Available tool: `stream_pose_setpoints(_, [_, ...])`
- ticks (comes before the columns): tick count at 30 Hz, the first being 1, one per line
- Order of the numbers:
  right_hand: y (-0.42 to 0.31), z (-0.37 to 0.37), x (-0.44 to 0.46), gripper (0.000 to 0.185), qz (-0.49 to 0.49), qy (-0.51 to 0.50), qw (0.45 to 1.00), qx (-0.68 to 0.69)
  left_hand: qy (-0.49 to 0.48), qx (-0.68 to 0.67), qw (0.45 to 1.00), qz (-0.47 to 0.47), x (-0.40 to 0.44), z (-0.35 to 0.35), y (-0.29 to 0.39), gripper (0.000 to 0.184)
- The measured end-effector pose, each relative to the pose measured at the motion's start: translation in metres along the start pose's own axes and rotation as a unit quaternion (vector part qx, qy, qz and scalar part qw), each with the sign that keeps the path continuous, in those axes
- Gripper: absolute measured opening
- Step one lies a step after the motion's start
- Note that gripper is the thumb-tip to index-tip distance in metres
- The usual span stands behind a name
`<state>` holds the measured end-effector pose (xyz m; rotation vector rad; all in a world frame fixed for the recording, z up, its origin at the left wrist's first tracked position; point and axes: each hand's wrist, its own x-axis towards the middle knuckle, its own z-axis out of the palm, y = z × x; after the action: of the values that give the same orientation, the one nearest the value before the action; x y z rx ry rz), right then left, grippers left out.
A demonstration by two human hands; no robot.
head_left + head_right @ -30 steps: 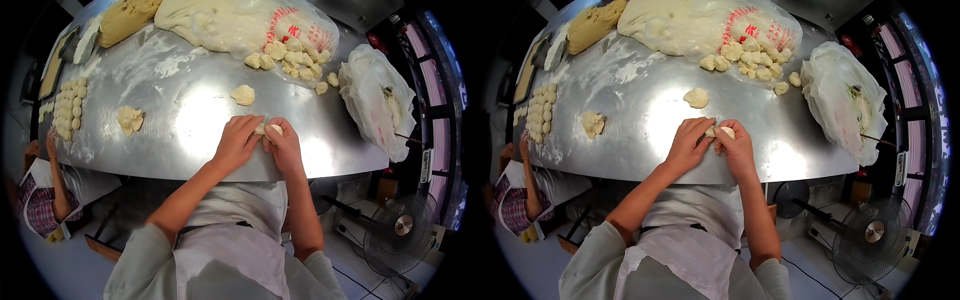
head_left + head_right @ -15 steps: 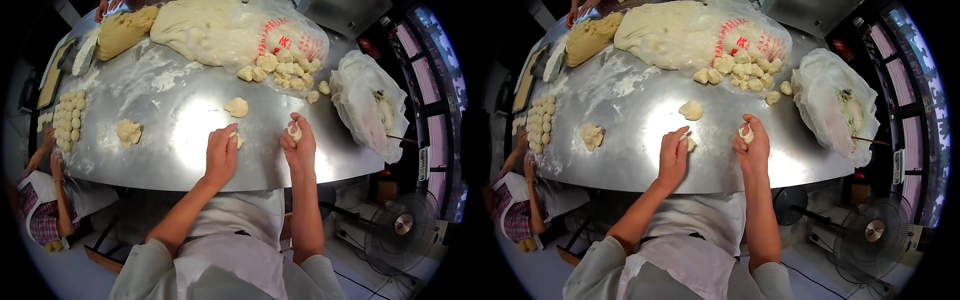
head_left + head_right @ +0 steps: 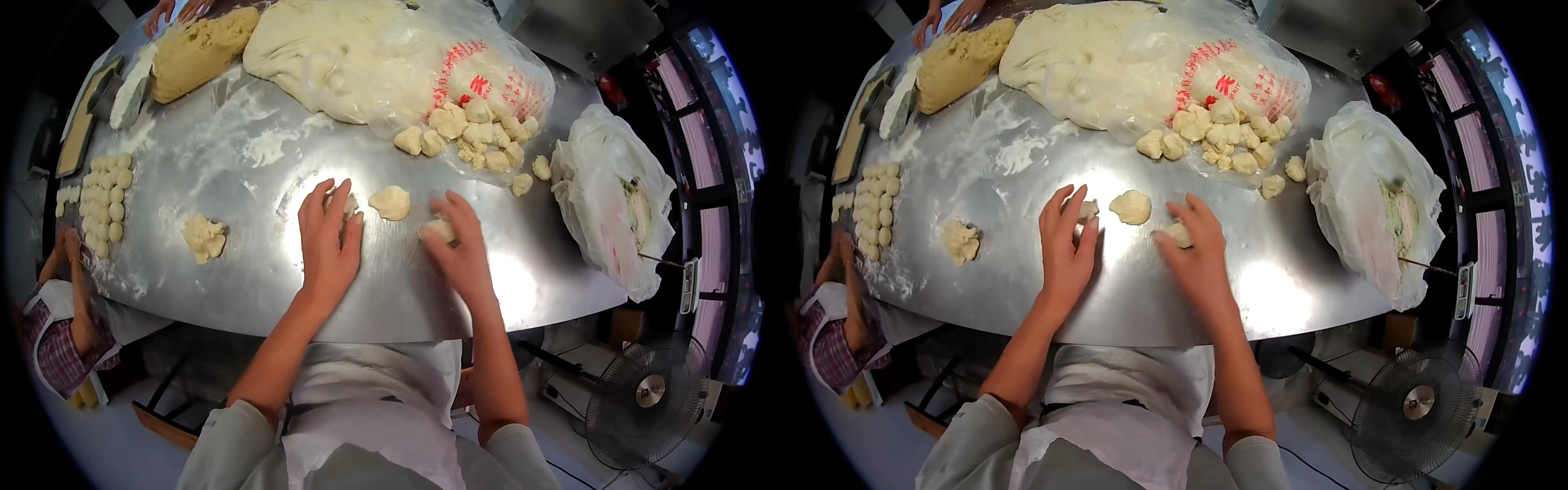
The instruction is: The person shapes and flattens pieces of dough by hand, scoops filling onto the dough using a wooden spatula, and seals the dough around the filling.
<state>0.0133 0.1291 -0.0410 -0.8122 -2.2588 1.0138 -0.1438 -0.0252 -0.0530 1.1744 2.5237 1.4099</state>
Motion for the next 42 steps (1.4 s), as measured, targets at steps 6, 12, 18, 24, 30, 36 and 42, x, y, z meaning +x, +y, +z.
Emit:
stream_pose_setpoints(6, [0.013,-0.018,0.058,0.044,0.101,-0.01,0.994,0.045,-0.038,-0.048,0.994,0.095,0.05,0.017,0.01,0.051])
stream_pose_setpoints(12, [0.029,0.029,0.111,0.058,-0.081,0.015,0.991,-0.109,-0.094,0.026,0.976,0.195,0.118,0.063,0.009,0.051])
stream_pose_setpoints(18, [0.018,0.022,0.077,0.037,-0.025,0.001,0.999,0.037,-0.085,0.026,0.982,0.166,0.112,0.061,-0.007,0.034])
stream_pose_setpoints(24, [0.016,-0.023,0.077,0.028,0.066,0.027,0.99,0.123,-0.075,0.037,0.986,0.143,0.087,0.02,0.007,0.03])
stream_pose_setpoints(30, [0.063,-0.014,0.135,0.037,-0.092,0.097,0.981,-0.137,-0.112,-0.091,0.975,0.17,0.114,0.047,0.034,0.035])
stream_pose_setpoints(36, [0.063,-0.012,0.122,0.025,0.04,0.116,0.992,0.042,-0.114,-0.021,0.963,0.245,0.156,0.114,0.032,0.052])
stream_pose_setpoints(42, [0.037,-0.027,0.058,0.016,0.088,-0.01,0.974,0.209,-0.121,0.05,0.956,0.261,0.166,0.134,0.017,0.044])
